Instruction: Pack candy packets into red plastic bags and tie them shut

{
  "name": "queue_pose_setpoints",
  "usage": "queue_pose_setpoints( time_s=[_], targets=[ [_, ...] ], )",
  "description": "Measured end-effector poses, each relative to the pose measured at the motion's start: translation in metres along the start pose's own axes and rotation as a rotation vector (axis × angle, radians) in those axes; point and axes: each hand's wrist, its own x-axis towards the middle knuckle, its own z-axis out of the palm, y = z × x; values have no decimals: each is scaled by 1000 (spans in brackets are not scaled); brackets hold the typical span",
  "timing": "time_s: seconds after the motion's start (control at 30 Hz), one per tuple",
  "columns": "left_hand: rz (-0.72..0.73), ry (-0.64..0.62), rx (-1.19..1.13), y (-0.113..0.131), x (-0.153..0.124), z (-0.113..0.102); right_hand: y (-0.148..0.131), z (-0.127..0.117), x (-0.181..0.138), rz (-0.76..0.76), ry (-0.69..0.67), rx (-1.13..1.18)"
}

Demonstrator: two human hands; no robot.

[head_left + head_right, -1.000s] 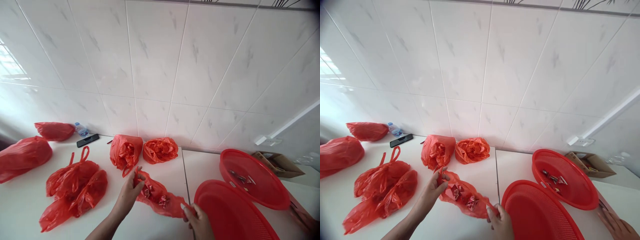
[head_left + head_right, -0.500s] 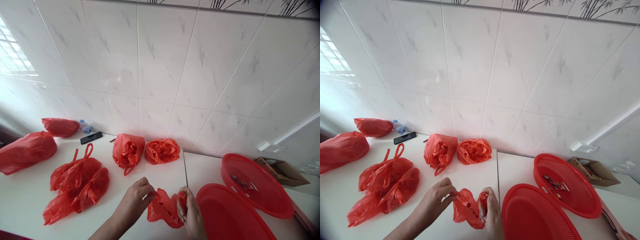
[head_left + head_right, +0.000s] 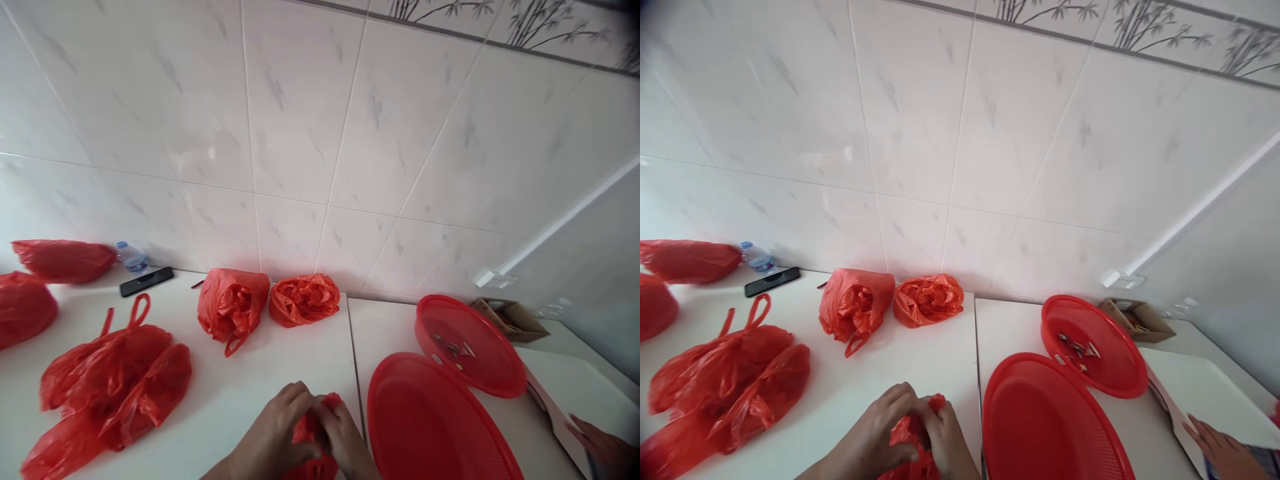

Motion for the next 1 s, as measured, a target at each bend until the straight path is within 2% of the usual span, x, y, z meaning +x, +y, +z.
queue_pose_setpoints(
  time_s=[0.07, 0.2, 0.37, 0.43, 0.53, 0.6, 0.67, 0.77, 0.83, 0.9, 1.0],
  targets=[
    [9, -55, 40, -8, 0, 1, 4, -1, 0, 40, 20, 62],
    [-23, -88, 42, -16, 2, 6, 15, 0, 2, 72, -4, 150],
    [-45, -146, -31, -17, 3, 12, 23, -7, 5, 26, -21, 77],
    [-128, -101, -26, -19, 4, 15, 22, -13, 4, -15, -30, 12],
    [-280, 12, -21, -27, 7, 19, 17, -21, -2, -135, -116, -33],
    [-315, 47, -52, -32, 7, 22, 13, -23, -7, -191, -154, -78],
    [-316, 67, -61, -36, 7, 23, 14, -20, -9, -186, -159, -141],
    [-314, 62, -33, -36, 4, 24, 25, -15, -2, -128, -79, -139],
    [-313, 40, -15, -33, 3, 23, 35, -13, 6, -128, 60, -162],
    [-313, 15, -5, -30, 1, 23, 40, -14, 13, -140, 171, -285],
    [-323, -7, 0, -31, 0, 25, 36, -17, 14, -127, 172, -442]
  ],
)
